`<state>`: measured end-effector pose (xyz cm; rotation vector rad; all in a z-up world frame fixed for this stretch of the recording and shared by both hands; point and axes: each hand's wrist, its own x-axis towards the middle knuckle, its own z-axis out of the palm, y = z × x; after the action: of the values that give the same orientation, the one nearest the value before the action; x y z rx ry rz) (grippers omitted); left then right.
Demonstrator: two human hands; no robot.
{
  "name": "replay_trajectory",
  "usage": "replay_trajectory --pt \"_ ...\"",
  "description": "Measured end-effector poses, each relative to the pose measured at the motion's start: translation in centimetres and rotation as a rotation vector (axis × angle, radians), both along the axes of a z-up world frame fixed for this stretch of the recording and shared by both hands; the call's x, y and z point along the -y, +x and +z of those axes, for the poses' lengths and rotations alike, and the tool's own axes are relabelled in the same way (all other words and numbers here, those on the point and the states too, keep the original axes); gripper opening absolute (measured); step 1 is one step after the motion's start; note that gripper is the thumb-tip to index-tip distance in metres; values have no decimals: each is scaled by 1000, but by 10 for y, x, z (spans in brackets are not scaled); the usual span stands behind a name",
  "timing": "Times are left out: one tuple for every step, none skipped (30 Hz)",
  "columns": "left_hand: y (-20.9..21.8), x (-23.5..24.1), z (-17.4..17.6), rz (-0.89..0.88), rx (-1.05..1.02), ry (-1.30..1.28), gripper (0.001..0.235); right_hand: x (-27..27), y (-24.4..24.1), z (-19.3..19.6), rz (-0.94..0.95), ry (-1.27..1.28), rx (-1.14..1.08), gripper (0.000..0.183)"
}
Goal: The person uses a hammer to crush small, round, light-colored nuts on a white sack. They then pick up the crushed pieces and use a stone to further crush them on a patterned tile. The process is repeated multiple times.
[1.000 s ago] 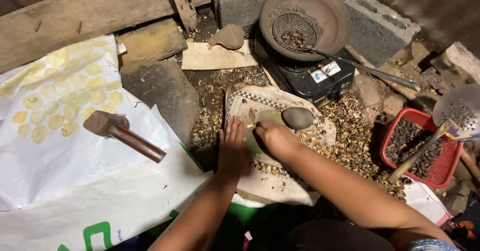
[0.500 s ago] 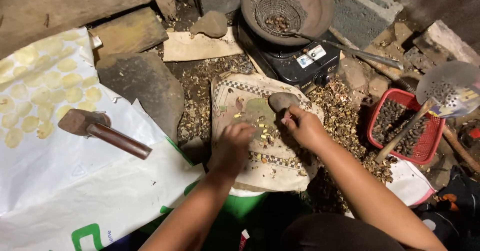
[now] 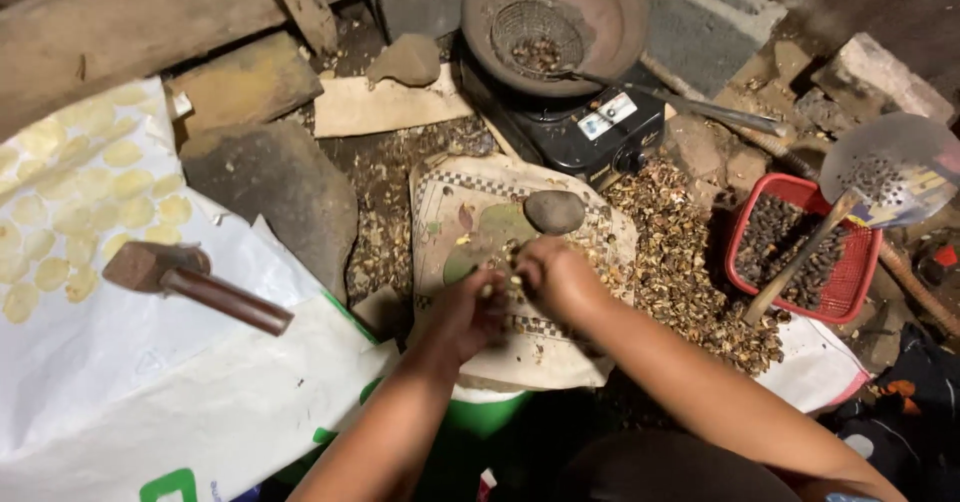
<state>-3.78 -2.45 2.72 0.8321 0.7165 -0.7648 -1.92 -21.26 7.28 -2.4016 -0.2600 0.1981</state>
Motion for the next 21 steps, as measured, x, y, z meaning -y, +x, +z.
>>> replay_trajectory --pt "2 -5 10 -6 -5 -1 41 -1 -4 -16 -6 -1 -5 5" --pt "4 -11 19 76 51 -85 32 -3 -7 -32 79 -135 67 7" --pt "7 -17 29 157 105 -167 22 -5 -11 -48 163 -267 138 13" --pt "6 -18 39 151 98 -166 22 -7 -14 -46 157 -266 131 13" --pt "6 -21 50 185 148 -256 18 -10 -16 -44 163 -358 190 15" --pt "5 -24 61 220 198 -347 23 -14 -19 -41 170 -450 249 17" --pt "7 -26 66 217 199 -350 23 -10 -18 -34 166 -453 249 17" --pt "8 -28 71 202 215 -405 32 -6 -17 -28 178 -399 162 22" --pt "9 -31 76 189 231 -459 42 -4 -16 -22 191 -343 75 26" --pt "15 -31 77 189 232 -460 42 7 -13 -22 190 -345 77 26" --pt "15 -33 77 109 273 -348 42 15 -14 -24 140 -24 -92 21" --pt "15 -37 77 28 310 -236 42 21 -15 -26 85 296 -262 19" --pt "5 -42 80 37 307 -232 42 24 -15 -23 94 298 -267 19" --pt "-4 -46 84 -158 478 178 31 28 -14 -20 6 553 -429 18" --pt "-10 -47 88 -360 640 589 22 34 -12 -16 -93 805 -583 22" --pt "-9 -46 61 -358 641 590 22 30 -21 -3 -90 805 -581 22" --pt "-8 -45 33 -527 831 838 13 26 -31 10 -6 555 -513 17" --pt "-7 -45 6 -699 1018 1087 11 23 -41 22 76 307 -440 15" --pt "-9 -45 8 -699 1015 1090 11 15 -46 19 78 309 -442 15" --pt "-11 -45 10 -744 1006 1145 13 7 -51 15 151 209 -261 11" --pt "-12 -43 13 -789 999 1198 16 1 -55 12 220 105 -78 8"
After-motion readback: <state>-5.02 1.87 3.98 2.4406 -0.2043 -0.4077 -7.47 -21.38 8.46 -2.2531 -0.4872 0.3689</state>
